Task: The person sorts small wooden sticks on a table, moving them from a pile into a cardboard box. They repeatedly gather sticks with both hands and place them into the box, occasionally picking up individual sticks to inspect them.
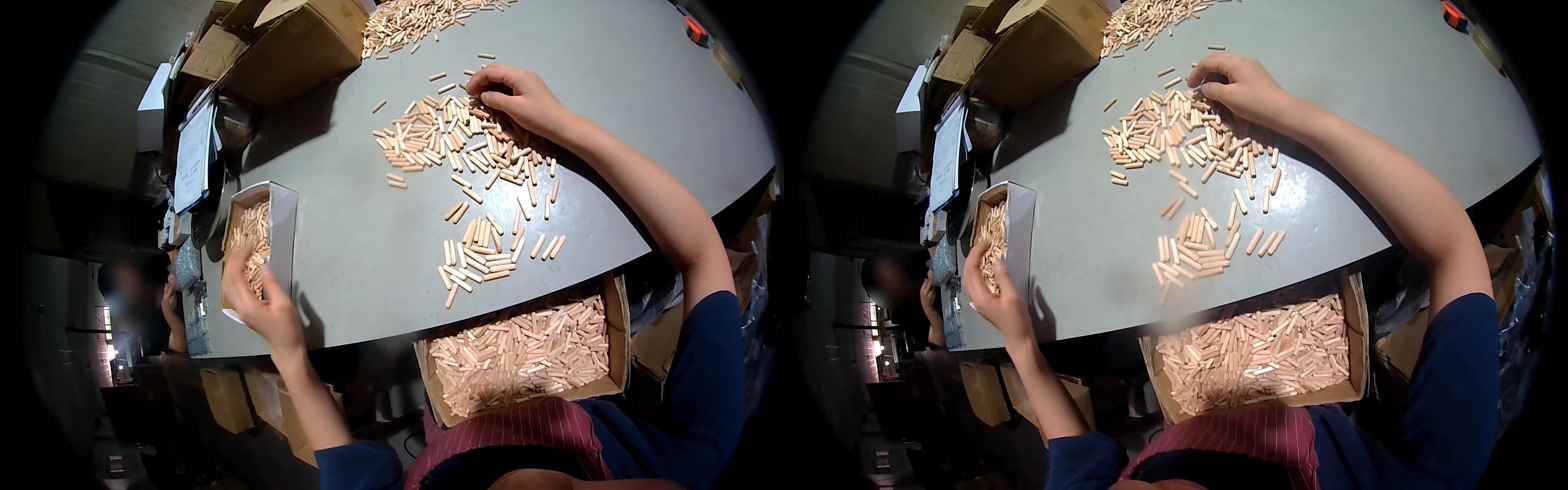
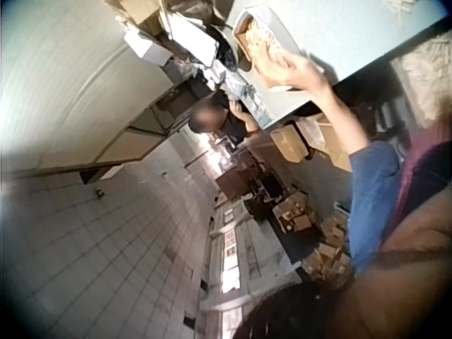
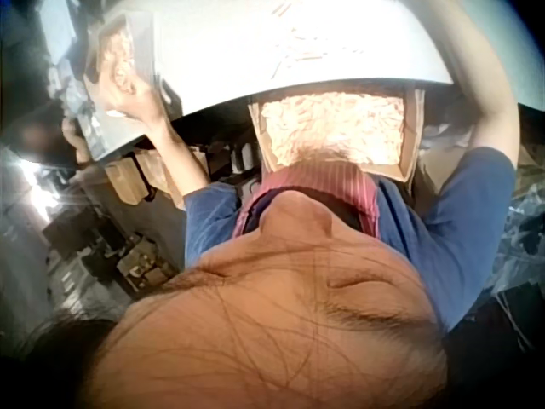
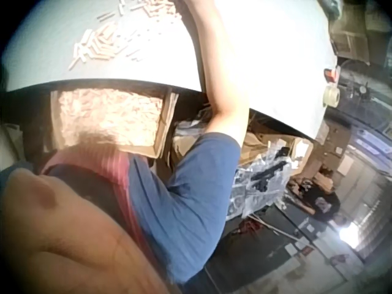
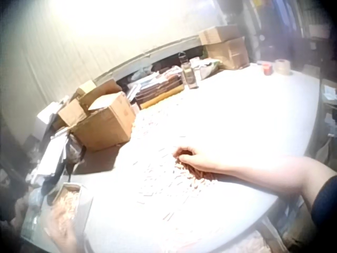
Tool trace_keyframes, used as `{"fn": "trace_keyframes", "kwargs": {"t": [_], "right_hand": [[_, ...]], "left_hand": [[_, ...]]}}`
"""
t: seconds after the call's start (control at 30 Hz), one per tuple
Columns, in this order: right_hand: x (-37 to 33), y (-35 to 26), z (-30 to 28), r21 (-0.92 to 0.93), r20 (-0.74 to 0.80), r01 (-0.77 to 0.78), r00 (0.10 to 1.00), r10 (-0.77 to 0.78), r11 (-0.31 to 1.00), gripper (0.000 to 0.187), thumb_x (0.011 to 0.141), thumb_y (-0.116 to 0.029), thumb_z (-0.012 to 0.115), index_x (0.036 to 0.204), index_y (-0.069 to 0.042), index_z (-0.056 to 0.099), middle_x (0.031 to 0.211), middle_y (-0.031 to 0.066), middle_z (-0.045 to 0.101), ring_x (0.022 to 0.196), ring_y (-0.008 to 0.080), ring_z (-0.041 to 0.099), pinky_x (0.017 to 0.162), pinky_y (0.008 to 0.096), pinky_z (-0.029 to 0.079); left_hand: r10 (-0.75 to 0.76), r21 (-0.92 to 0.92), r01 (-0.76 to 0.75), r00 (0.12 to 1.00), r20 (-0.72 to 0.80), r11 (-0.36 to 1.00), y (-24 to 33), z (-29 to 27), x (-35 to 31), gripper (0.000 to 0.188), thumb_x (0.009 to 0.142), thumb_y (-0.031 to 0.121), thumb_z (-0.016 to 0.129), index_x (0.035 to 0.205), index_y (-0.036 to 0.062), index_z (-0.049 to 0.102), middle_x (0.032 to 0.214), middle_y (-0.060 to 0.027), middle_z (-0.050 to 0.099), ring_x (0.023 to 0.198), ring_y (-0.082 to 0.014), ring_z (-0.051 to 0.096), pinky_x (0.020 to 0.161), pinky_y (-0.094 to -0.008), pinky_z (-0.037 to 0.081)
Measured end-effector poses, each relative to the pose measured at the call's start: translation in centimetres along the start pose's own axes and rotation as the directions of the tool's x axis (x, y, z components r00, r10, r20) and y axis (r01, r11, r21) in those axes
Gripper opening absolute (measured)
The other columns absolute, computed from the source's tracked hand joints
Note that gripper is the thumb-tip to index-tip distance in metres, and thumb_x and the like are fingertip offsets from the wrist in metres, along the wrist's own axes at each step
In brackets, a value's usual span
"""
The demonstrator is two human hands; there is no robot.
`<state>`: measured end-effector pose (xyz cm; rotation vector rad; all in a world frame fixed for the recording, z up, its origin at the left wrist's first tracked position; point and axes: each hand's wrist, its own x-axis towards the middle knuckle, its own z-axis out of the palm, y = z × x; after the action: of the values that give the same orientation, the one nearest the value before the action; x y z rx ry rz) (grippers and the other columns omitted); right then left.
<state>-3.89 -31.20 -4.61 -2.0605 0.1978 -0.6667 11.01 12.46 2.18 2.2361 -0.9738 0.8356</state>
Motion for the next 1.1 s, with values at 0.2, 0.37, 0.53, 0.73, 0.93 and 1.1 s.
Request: {"fn": "trace_keyframes", "kwargs": {"t": [0.2, 0.37, 0.53, 0.73, 0.93, 1.1], "right_hand": [[0.2, 1.5, 0.1, 0.011, -0.078, 0.128, 0.989, -0.127, 0.992, 0.023, 0.089, -0.008, 0.062, 0.108, -0.001, 0.072, 0.089, 0.0091, 0.069, 0.077, 0.0166, 0.066, 0.072, 0.0310, 0.054], [0.2, -0.3, 0.3, 0.069, 0.044, -0.049, 0.998, 0.046, 0.996, 0.018, 0.094, -0.006, 0.059, 0.108, -0.001, 0.069, 0.104, 0.0054, 0.066, 0.092, 0.0141, 0.064, 0.084, 0.0292, 0.052], [0.5, 2.2, 1.2, -0.010, -0.121, 0.235, 0.965, -0.234, 0.972, 0.020, 0.092, -0.007, 0.061, 0.109, -0.001, 0.071, 0.088, 0.0094, 0.069, 0.065, 0.0148, 0.066, 0.059, 0.0301, 0.053], [0.4, 1.9, 0.8, -0.011, -0.093, 0.143, 0.985, -0.144, 0.990, 0.022, 0.093, -0.007, 0.060, 0.111, 0.000, 0.070, 0.079, 0.0097, 0.070, 0.059, 0.0143, 0.065, 0.058, 0.0301, 0.053], [0.9, 2.0, 1.3, -0.013, -0.085, 0.169, 0.982, -0.169, 0.986, 0.021, 0.091, -0.008, 0.062, 0.109, 0.000, 0.072, 0.087, 0.0122, 0.071, 0.073, 0.0190, 0.069, 0.069, 0.0323, 0.055], [0.5, 1.5, 1.0, -0.054, -0.068, 0.172, 0.982, -0.175, 0.984, 0.021, 0.091, -0.009, 0.061, 0.107, -0.001, 0.072, 0.101, 0.0145, 0.069, 0.087, 0.0248, 0.070, 0.079, 0.0350, 0.055]], "left_hand": [[0.330, -0.460, -0.125, 0.855, 0.400, 0.879, 8.5, 5.0, -2.5, 0.043, 0.095, 0.002, 0.059, 0.137, -0.0012, 0.059, 0.144, -0.0188, 0.059, 0.138, -0.0349, 0.052, 0.114, -0.0416, 0.040], [0.646, -0.539, -0.370, 0.545, 0.534, 0.757, 13.7, 5.5, -2.3, 0.066, 0.096, 0.028, 0.068, 0.149, -0.0037, 0.047, 0.152, -0.0238, 0.049, 0.143, -0.0419, 0.043, 0.117, -0.0502, 0.035], [0.595, -0.549, -0.276, 0.565, 0.572, 0.789, 13.1, 5.9, -2.8, 0.074, 0.098, 0.035, 0.065, 0.153, -0.0064, 0.039, 0.158, -0.0254, 0.042, 0.147, -0.0436, 0.037, 0.121, -0.0503, 0.029], [0.344, -0.651, 0.220, 0.703, 0.622, 0.727, 10.9, 6.2, -2.9, 0.065, 0.111, 0.038, 0.038, 0.157, -0.0071, 0.033, 0.162, -0.0240, 0.038, 0.152, -0.0376, 0.032, 0.125, -0.0428, 0.021], [0.273, -0.657, 0.347, 0.707, 0.652, 0.670, 10.7, 7.1, -2.3, 0.059, 0.112, 0.035, 0.034, 0.153, -0.0083, 0.041, 0.156, -0.0228, 0.047, 0.150, -0.0350, 0.037, 0.125, -0.0431, 0.023], [0.370, -0.719, 0.461, 0.637, 0.676, 0.521, 12.1, 6.8, -2.3, 0.062, 0.112, 0.035, 0.036, 0.154, -0.0117, 0.036, 0.156, -0.0257, 0.043, 0.146, -0.0353, 0.041, 0.124, -0.0448, 0.026]]}}
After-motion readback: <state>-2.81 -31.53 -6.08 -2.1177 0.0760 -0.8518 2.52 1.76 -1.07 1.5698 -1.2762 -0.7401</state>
